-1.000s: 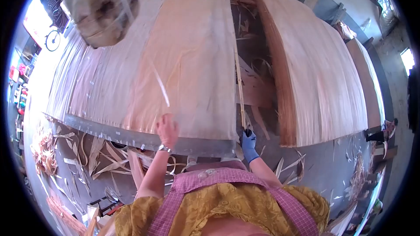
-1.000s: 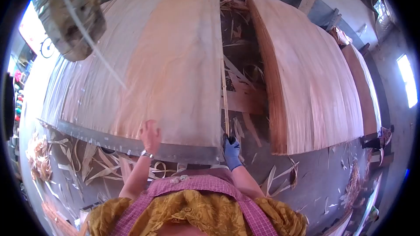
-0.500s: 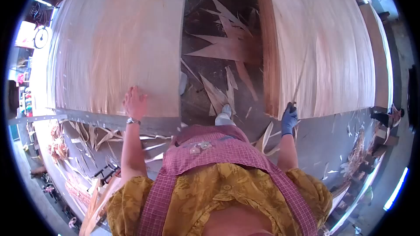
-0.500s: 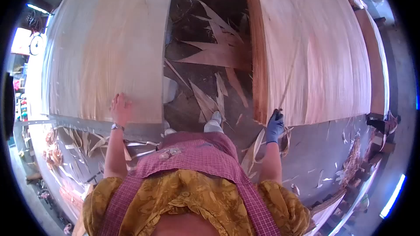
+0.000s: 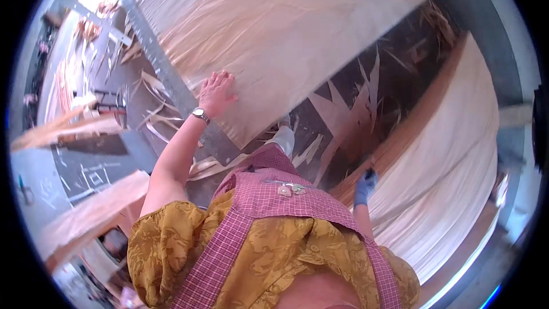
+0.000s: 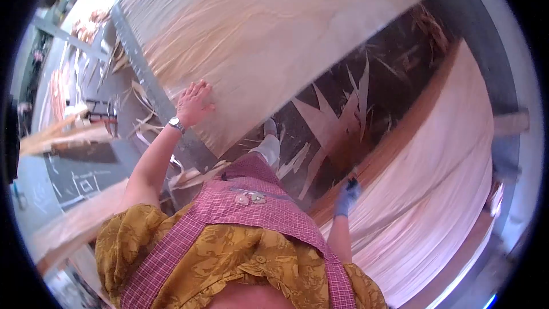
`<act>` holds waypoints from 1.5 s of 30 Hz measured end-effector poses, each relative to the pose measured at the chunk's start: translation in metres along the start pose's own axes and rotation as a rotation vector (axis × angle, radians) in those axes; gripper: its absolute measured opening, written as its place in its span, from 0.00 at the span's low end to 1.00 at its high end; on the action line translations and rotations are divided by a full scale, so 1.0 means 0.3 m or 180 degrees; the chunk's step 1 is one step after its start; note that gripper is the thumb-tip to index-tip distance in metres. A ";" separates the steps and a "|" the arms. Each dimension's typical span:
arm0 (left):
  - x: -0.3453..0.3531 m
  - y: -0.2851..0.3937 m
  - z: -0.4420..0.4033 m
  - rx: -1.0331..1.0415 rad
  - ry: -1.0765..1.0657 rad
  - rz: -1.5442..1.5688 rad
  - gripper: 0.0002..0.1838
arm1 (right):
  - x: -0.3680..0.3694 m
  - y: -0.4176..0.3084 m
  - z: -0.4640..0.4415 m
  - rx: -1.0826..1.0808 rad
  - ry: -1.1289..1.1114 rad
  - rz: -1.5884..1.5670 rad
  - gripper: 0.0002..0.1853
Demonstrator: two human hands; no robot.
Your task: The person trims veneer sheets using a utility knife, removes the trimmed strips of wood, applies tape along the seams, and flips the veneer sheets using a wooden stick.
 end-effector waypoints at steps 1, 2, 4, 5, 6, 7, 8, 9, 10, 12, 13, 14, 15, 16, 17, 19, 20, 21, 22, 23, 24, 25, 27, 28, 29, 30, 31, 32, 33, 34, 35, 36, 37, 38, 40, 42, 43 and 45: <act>-0.008 0.001 0.001 -0.0074 0.0003 -0.0007 0.38 | 0.114 -0.137 -0.097 -0.0793 0.0214 0.0654 0.15; 0.007 -0.005 0.014 -0.0084 0.0076 0.0044 0.37 | 0.217 -0.309 -0.154 -0.1324 -0.0133 0.0408 0.16; 0.021 -0.027 0.004 -0.0155 0.0228 0.0139 0.36 | 0.331 -0.795 -0.190 -0.2083 -0.0882 0.0320 0.17; 0.023 -0.026 0.011 -0.0264 0.0459 0.0258 0.35 | 0.391 -0.966 -0.194 -0.2359 -0.1247 0.0295 0.17; 0.024 -0.022 0.015 -0.0372 0.0680 0.0345 0.35 | 0.434 -1.141 -0.176 -0.2811 -0.1535 0.0322 0.17; 0.018 -0.014 0.016 -0.0475 0.0927 0.0394 0.34 | 0.484 -1.304 -0.154 -0.3269 -0.1808 0.0309 0.17; 0.023 -0.006 0.029 -0.0840 0.1133 0.0406 0.33 | 0.558 -1.422 -0.143 -0.3480 -0.1983 0.0398 0.17; 0.041 0.015 0.045 -0.1192 0.1346 0.0397 0.33 | 0.627 -1.521 -0.122 -0.3689 -0.2141 0.0475 0.17; 0.049 0.023 0.051 -0.1537 0.1554 0.0373 0.32 | 0.681 -1.623 -0.091 -0.3998 -0.2210 0.0489 0.15; 0.071 0.030 0.066 -0.1941 0.1540 0.0229 0.33 | 0.773 -1.764 0.002 -0.4439 -0.2462 0.0596 0.11; 0.076 0.035 0.074 -0.2137 0.1539 0.0155 0.33 | 0.815 -1.825 0.049 -0.4613 -0.2629 0.0691 0.10; 0.079 0.033 0.068 -0.2206 0.1455 0.0181 0.34 | 0.862 -1.879 0.093 -0.4815 -0.2779 0.0778 0.10; 0.080 0.027 0.061 -0.2282 0.1385 0.0203 0.34 | 0.911 -1.918 0.135 -0.4944 -0.2852 0.0894 0.10; 0.078 0.027 0.061 -0.2353 0.1316 0.0216 0.35 | 0.954 -1.939 0.182 -0.5071 -0.2914 0.0999 0.10; 0.070 0.021 0.054 -0.2407 0.1368 0.0202 0.34 | 0.994 -1.958 0.218 -0.5182 -0.2990 0.1111 0.10; 0.049 0.027 0.050 -0.2495 0.1457 0.0183 0.34 | 1.069 -1.970 0.269 -0.5291 -0.3022 0.1304 0.11; 0.055 0.018 0.045 -0.2541 0.1425 0.0144 0.34 | 1.105 -1.989 0.291 -0.5373 -0.2996 0.1366 0.11; 0.056 0.013 0.039 -0.2572 0.1375 0.0126 0.33 | 1.131 -2.002 0.291 -0.5330 -0.3074 0.1257 0.12; 0.061 0.018 0.034 -0.2587 0.1310 0.0133 0.33 | 1.149 -2.004 0.278 -0.5257 -0.3158 0.1174 0.13; 0.072 0.017 0.027 -0.2681 0.1216 0.0224 0.32 | 1.173 -2.006 0.262 -0.5182 -0.3239 0.1094 0.13; 0.059 0.017 0.015 -0.2777 0.1122 0.0322 0.32 | 1.186 -2.013 0.255 -0.5151 -0.3290 0.1132 0.14; 0.050 0.012 0.011 -0.2873 0.1048 0.0427 0.31 | 1.194 -2.026 0.258 -0.5134 -0.3324 0.1178 0.14; 0.047 0.007 0.005 -0.3017 0.1231 0.0336 0.31 | 1.200 -2.015 0.248 -0.5120 -0.3391 0.1247 0.15; 0.043 -0.008 -0.002 -0.3077 0.1339 0.0269 0.31 | 1.207 -2.013 0.245 -0.5148 -0.3401 0.1224 0.15; 0.038 -0.018 -0.010 -0.3008 0.1488 0.0224 0.31 | 1.214 -2.013 0.246 -0.5170 -0.3398 0.1188 0.15; 0.022 -0.027 -0.019 -0.2945 0.1636 0.0193 0.31 | 1.218 -2.024 0.247 -0.5212 -0.3367 0.1137 0.15; 0.014 -0.028 -0.024 -0.2877 0.1777 0.0165 0.31 | 1.220 -2.021 0.247 -0.5246 -0.3337 0.1090 0.14; 0.019 -0.035 -0.029 -0.2973 0.1811 0.0033 0.31 | 1.224 -2.021 0.247 -0.5284 -0.3304 0.1037 0.14; 0.031 -0.046 -0.036 -0.3067 0.1848 -0.0100 0.31 | 1.225 -2.021 0.248 -0.5288 -0.3288 0.1052 0.14; 0.042 -0.059 -0.039 -0.3162 0.1886 -0.0236 0.32 | 1.225 -2.019 0.247 -0.5294 -0.3271 0.1063 0.14; 0.059 -0.086 -0.018 -0.3553 0.2055 -0.0088 0.32 | 1.226 -2.021 0.247 -0.5305 -0.3249 0.1070 0.13; 0.068 -0.113 0.009 -0.3938 0.2228 0.0065 0.33 | 1.219 -2.028 0.250 -0.5324 -0.3248 0.1040 0.13; 0.079 -0.134 0.035 -0.4319 0.2396 0.0229 0.33 | 1.210 -2.031 0.253 -0.5340 -0.3249 0.1015 0.13; 0.095 -0.155 0.042 -0.4512 0.2286 0.0380 0.32 | 1.201 -2.033 0.254 -0.5360 -0.3254 0.0991 0.13; 0.102 -0.195 0.063 -0.4891 0.2074 0.0683 0.31 | 1.201 -2.035 0.258 -0.5383 -0.3245 0.1023 0.12; 0.097 -0.214 0.079 -0.5010 0.2291 0.0921 0.28 | 1.206 -2.035 0.261 -0.5404 -0.3229 0.1028 0.11; 0.095 -0.217 0.087 -0.5061 0.2391 0.1044 0.26 | 1.209 -2.036 0.262 -0.5417 -0.3215 0.1014 0.11; 0.080 -0.232 0.085 -0.5089 0.2611 0.1257 0.24 | 1.221 -2.059 0.260 -0.5412 -0.3238 0.1013 0.11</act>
Point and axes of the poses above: each hand's wrist, its own z-axis away from the middle knuckle, its own x-axis out of the palm, y = z × x, the point moved 5 cm from there along -z, towards the middle knuckle, and after that the axes turned 8 degrees about x, right-handed, at the moved point
